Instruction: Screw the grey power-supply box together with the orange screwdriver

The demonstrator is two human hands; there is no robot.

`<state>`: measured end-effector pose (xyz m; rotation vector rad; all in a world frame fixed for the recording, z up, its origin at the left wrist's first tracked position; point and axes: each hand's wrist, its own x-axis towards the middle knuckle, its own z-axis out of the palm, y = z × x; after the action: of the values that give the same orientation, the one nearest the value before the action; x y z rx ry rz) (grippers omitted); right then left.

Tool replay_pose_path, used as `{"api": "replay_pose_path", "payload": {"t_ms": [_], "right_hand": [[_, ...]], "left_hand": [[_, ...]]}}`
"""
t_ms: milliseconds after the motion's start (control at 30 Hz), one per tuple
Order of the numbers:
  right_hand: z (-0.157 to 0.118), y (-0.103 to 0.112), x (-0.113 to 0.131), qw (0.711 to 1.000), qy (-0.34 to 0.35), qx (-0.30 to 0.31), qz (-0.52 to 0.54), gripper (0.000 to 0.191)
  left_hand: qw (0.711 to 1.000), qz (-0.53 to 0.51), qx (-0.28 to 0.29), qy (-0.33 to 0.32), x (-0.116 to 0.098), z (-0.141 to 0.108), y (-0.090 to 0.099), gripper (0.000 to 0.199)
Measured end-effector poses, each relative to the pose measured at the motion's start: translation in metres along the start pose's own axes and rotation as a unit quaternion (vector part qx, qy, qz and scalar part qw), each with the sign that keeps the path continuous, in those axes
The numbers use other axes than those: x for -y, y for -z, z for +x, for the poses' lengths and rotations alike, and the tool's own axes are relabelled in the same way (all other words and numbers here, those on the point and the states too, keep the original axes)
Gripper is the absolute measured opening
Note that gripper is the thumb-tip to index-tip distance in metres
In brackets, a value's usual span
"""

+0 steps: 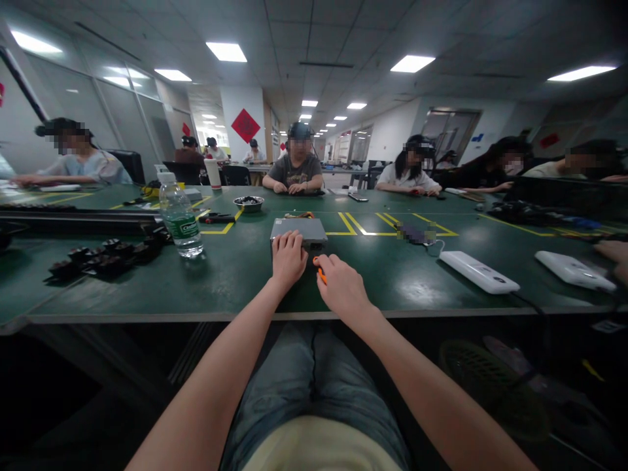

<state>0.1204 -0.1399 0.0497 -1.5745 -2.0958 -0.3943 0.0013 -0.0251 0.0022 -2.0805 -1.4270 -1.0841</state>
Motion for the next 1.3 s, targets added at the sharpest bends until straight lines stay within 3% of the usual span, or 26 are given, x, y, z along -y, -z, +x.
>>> {"api": "replay_pose_path", "payload": {"t_ms": [100, 267, 367, 500, 700, 833, 933, 1033, 1200, 1300], "right_hand": [[0.000, -0.002, 0.002, 1.000, -0.021, -0.010, 0.015, 0.014], [0.000, -0.006, 0.000, 0.994, -0.093, 0.000, 0.053, 0.027], [-0.006, -0.011, -0.001, 0.995, -0.074, -0.013, 0.064, 0.017], [-0.013, -0.021, -0.004, 0.995, -0.047, -0.038, 0.079, 0.023], [-0.011, -0.024, -0.007, 0.982, -0.148, -0.050, 0.110, 0.027], [-0.010, -0.020, -0.007, 0.991, -0.093, -0.052, 0.081, 0.015], [-0.009, -0.019, -0.006, 0.995, -0.045, -0.065, 0.059, 0.019], [-0.007, -0.019, -0.006, 0.993, -0.057, -0.067, 0.079, 0.018], [-0.006, -0.018, -0.005, 0.987, -0.136, -0.042, 0.080, 0.027], [-0.007, -0.016, -0.002, 0.993, -0.097, -0.038, 0.052, 0.016]], "left_hand": [[1.000, 0.003, 0.001, -0.007, 0.001, 0.000, 0.001, 0.034], [1.000, 0.002, -0.003, -0.012, 0.000, -0.001, 0.003, 0.033], [1.000, -0.006, -0.011, -0.002, -0.001, -0.001, 0.002, 0.035], [1.000, -0.010, -0.014, 0.002, -0.002, -0.001, 0.001, 0.039], [1.000, -0.014, -0.017, 0.008, -0.001, -0.001, -0.002, 0.036], [1.000, -0.013, -0.018, 0.012, -0.001, 0.000, -0.003, 0.035], [1.000, -0.014, -0.018, 0.012, -0.001, 0.000, -0.003, 0.035], [1.000, -0.020, -0.017, 0.013, 0.000, 0.000, -0.005, 0.036], [1.000, -0.019, -0.015, 0.011, 0.001, -0.001, -0.006, 0.036], [1.000, -0.021, -0.012, 0.012, 0.001, -0.001, -0.006, 0.036]]}}
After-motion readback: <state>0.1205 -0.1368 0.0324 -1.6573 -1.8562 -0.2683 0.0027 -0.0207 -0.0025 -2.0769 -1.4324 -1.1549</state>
